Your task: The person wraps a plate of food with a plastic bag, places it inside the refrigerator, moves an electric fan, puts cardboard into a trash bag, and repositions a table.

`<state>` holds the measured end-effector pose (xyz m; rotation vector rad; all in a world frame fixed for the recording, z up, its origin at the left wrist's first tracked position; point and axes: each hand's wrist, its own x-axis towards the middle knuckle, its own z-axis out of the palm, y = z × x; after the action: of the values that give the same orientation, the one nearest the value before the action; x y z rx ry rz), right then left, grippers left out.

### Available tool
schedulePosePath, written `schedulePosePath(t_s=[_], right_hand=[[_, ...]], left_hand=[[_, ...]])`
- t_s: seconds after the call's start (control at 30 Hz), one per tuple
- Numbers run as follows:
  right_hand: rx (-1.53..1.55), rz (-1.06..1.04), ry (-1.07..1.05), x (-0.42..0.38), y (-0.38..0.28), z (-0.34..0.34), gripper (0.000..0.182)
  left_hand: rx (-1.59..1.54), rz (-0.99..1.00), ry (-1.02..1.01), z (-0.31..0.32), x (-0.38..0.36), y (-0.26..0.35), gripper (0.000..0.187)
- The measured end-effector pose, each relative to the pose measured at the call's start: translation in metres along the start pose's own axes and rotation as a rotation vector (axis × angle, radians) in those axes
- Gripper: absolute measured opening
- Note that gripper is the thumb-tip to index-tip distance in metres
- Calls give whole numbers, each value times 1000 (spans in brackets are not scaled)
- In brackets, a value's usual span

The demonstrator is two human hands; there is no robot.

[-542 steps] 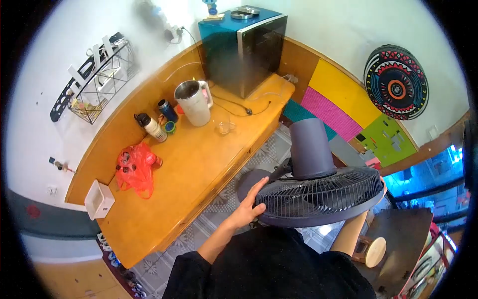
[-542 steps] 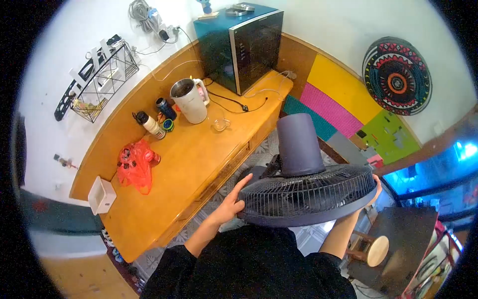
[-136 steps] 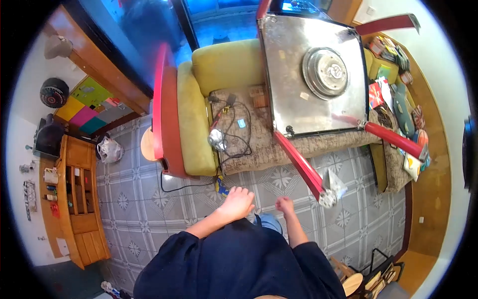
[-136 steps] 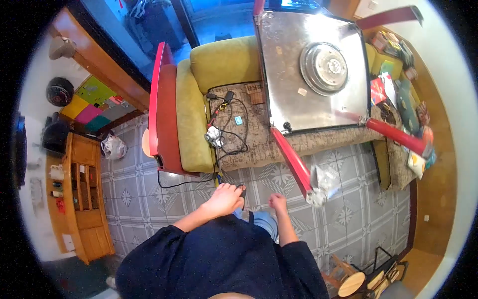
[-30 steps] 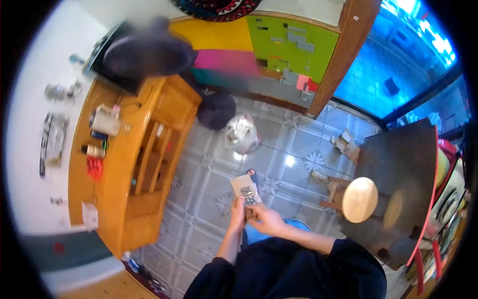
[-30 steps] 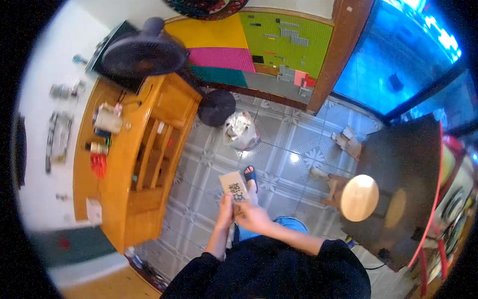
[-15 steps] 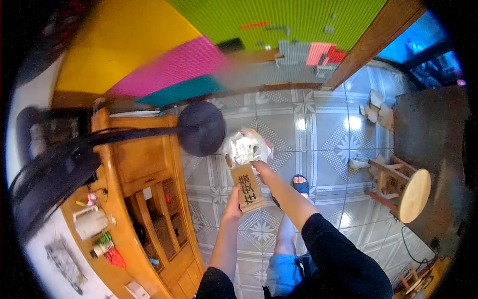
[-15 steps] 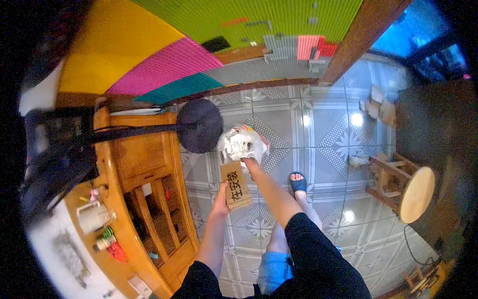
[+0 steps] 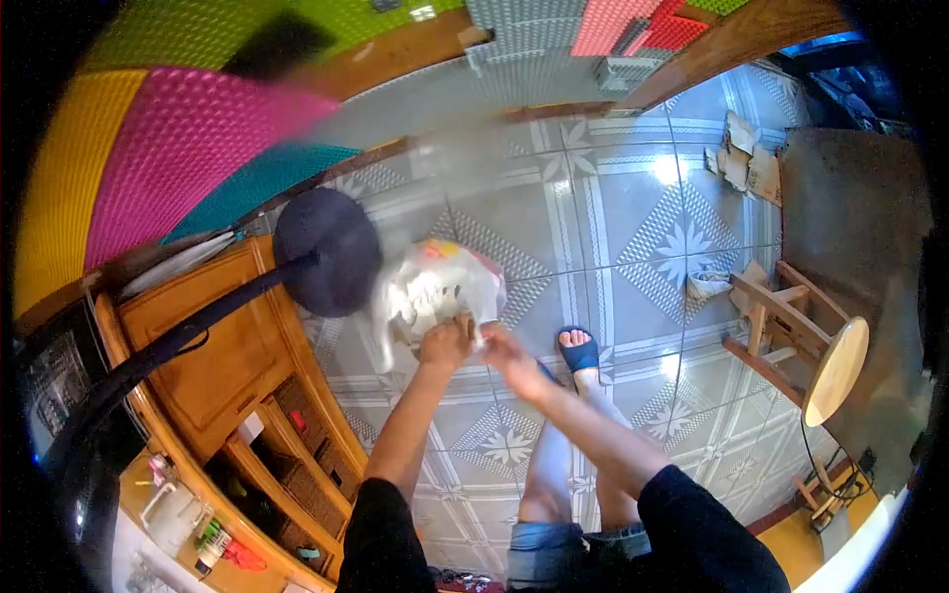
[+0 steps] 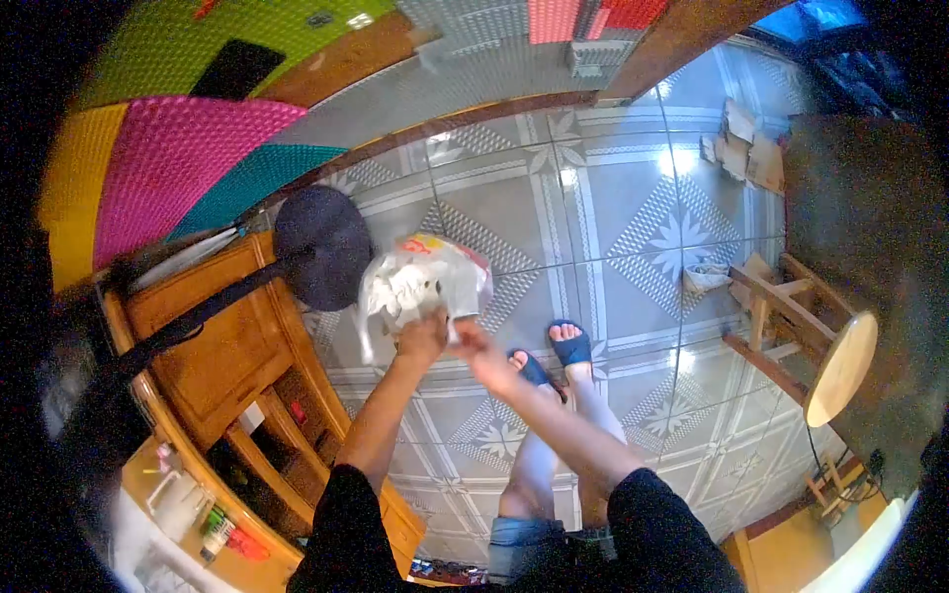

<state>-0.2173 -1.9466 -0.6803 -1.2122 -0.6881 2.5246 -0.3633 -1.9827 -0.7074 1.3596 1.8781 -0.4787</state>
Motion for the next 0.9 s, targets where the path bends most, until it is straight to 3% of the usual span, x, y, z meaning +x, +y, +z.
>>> schedulePosePath(t_s=[0.13,0.23,0.4,0.63,0.7,0.73,0.8,0.83,0.87,0.9], right_hand=[[-385,-37,44,-19,6,30,50],[-236,14,32,-21,11,30,55],[-310,-53,8,-36,12,36,55],[-254,195,197,-30,2,23,40],[-636,191,247,-43,-6,6,34],[-828,91,261,-54,-7,-6,36],[-925,221,336,-87,-34,-19,30],[-963,264,188,-100,-34,-40,27],[-1012,183,197,-113,-21,-58,25],[-1078,159,110,-147,-51,-60,25]], left_hand=[[56,209,-46,38,49,-5,34],[60,261,-19,61,64,-10,34],[54,347,67,71,49,-16,36],[6,379,378,33,-37,-24,39],[-34,279,404,14,-80,-13,24],[33,307,456,6,-102,-6,23],[82,265,540,16,-143,0,24],[62,195,577,33,-159,2,27],[153,140,592,36,-184,12,29],[243,78,615,34,-200,29,30]])
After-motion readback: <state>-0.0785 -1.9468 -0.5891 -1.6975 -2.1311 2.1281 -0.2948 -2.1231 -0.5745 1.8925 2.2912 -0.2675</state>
